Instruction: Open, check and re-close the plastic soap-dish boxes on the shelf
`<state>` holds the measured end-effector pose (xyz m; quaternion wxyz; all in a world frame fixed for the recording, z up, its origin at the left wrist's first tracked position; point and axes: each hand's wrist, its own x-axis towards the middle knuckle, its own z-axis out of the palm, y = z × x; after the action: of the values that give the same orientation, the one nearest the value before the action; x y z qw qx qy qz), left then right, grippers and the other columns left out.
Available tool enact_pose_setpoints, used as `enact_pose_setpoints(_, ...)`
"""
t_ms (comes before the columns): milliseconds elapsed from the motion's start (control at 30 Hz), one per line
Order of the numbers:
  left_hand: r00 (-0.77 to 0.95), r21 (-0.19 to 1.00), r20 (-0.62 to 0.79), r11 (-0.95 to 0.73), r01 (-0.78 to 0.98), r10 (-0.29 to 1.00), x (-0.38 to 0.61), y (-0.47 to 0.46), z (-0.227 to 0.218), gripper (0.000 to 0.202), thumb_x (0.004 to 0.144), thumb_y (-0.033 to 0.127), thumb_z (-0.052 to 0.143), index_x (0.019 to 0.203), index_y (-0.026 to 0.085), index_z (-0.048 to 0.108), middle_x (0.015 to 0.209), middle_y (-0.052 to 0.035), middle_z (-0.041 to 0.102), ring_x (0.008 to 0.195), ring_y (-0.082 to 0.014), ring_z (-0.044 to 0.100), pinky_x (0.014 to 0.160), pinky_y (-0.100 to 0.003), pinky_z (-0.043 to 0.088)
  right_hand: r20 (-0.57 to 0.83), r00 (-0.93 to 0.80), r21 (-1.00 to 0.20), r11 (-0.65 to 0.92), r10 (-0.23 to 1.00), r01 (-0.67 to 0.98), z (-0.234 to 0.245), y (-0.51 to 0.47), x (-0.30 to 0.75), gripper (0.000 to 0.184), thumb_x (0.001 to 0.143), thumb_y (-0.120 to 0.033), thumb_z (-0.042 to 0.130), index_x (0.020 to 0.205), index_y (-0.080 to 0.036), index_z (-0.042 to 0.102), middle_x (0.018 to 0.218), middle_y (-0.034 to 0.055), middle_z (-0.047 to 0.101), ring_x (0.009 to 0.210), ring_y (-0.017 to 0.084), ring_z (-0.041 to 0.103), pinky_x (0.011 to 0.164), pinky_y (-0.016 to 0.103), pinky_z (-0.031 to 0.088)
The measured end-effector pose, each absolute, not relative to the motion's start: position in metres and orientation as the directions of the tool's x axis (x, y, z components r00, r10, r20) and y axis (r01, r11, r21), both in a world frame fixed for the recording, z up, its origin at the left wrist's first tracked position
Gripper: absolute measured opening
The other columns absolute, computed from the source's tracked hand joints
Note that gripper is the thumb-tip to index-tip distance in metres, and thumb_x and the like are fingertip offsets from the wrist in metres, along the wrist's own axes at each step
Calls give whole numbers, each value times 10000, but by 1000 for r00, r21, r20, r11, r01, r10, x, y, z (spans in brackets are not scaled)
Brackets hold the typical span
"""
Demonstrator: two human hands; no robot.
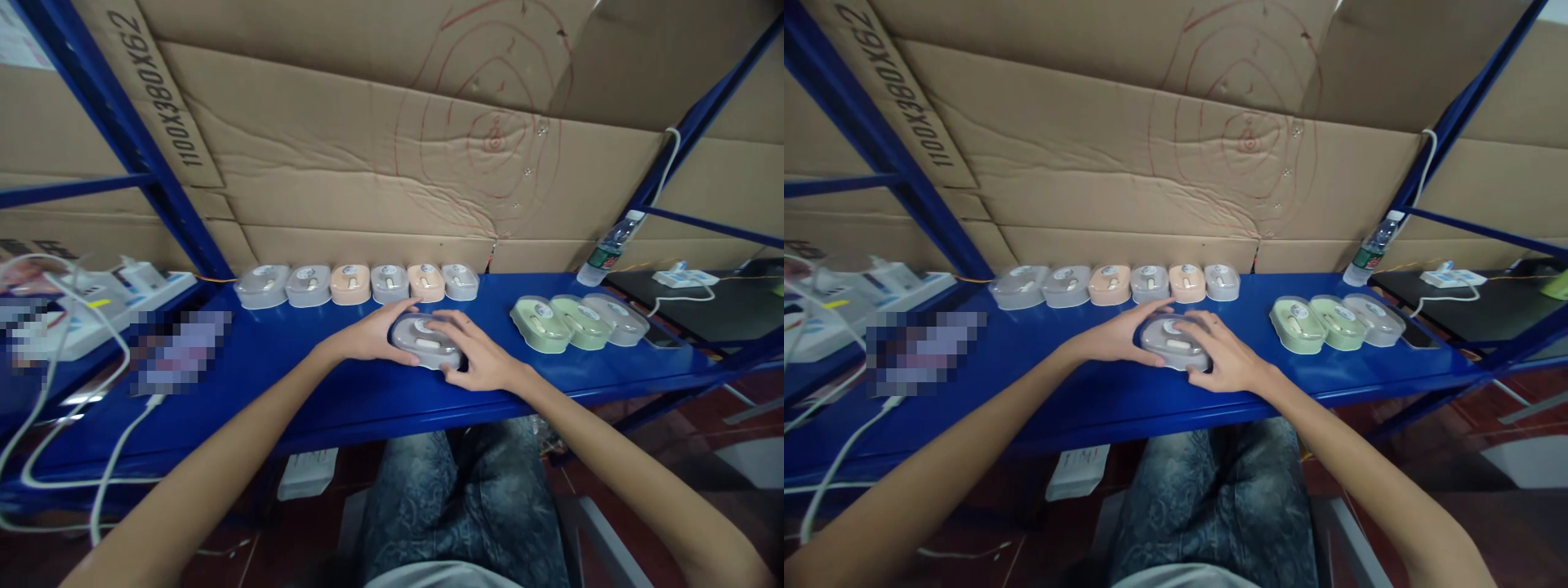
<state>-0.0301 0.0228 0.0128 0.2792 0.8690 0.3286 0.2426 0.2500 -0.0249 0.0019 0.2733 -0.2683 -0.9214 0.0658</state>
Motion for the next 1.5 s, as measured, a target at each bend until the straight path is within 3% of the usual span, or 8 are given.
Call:
enact_pose_setpoints(133, 689, 600, 208, -647, 470, 694, -25, 18, 12, 1100, 717, 598, 916, 1641, 305, 397, 1675, -117, 460, 1542, -398, 431, 1266, -567, 345, 465, -715, -273, 852, 523, 446, -2, -26, 249, 778, 875, -269, 703, 1595, -264, 407, 1653, 167, 353, 1548, 368, 367, 1248, 591, 404)
enact_pose_setpoints(267, 690, 570, 256, -682, 458, 677, -22, 18, 8, 1066, 743, 601, 896, 1641, 310, 401, 1670, -107, 468, 1533, -399, 443, 1264, -569, 347, 442, -713, -286, 839, 545, 464, -4, -25, 252, 795, 942, -398, 716, 1644, -291, 359, 1697, 156, 311, 1581, 377, 320, 1260, 616, 384)
enact_pose_setpoints(467, 635, 553, 274, -658, 511, 723, -19, 14, -3, 1183, 725, 625, 907, 1684, 272, 312, 1694, -154, 419, 1551, -434, 395, 1264, -591, 326, 444, -675, -310, 808, 589, 501, -10, -22, 254, 695, 1044, -504, 605, 1654, -289, 352, 1665, 166, 358, 1583, 358, 327, 1253, 609, 399)
enact_pose_setpoints(800, 584, 594, 294, -623, 508, 756, -14, 10, -6, 1323, 670, 602, 944, 1710, 283, 190, 1685, -163, 415, 1500, -400, 466, 1236, -554, 366, 622, -571, -199, 813, 536, 547, -9, -30, 257, 649, 1009, -464, 655, 1593, -276, 447, 1583, 173, 422, 1494, 373, 427, 1220, 603, 428)
enact_pose_setpoints(900, 561, 588, 281, -601, 540, 779, -16, 12, -3, 1309, 658, 620, 938, 1702, 274, 228, 1649, -169, 458, 1475, -416, 484, 1218, -569, 378, 699, -415, -240, 738, 582, 630, -9, -26, 268, 575, 1020, -453, 621, 1555, -286, 493, 1563, 155, 446, 1473, 361, 456, 1220, 586, 429)
enact_pose_setpoints(967, 558, 553, 259, -594, 584, 789, -19, 14, -1, 1226, 663, 651, 921, 1663, 247, 337, 1624, -173, 481, 1479, -430, 467, 1223, -573, 366, 717, -297, -288, 656, 631, 697, -12, -21, 276, 552, 1026, -476, 597, 1534, -273, 519, 1517, 154, 486, 1438, 355, 493, 1215, 576, 435)
enact_pose_setpoints(1100, 592, 477, 239, -624, 618, 769, -25, 18, 1, 1033, 700, 703, 872, 1542, 218, 523, 1526, -162, 553, 1470, -430, 453, 1227, -560, 362, 641, -216, -285, 489, 737, 824, -20, -15, 281, 594, 1024, -544, 563, 1511, -204, 553, 1444, 190, 521, 1364, 381, 538, 1182, 578, 462)
enact_pose_setpoints(1500, 617, 455, 246, -651, 608, 748, -28, 20, 2, 994, 706, 701, 859, 1526, 241, 538, 1477, -142, 581, 1430, -441, 471, 1196, -601, 384, 486, -45, -115, 116, 873, 987, -21, -16, 274, 600, 1029, -507, 528, 1515, -158, 569, 1454, 276, 502, 1233, 465, 587, 1028, 596, 506)
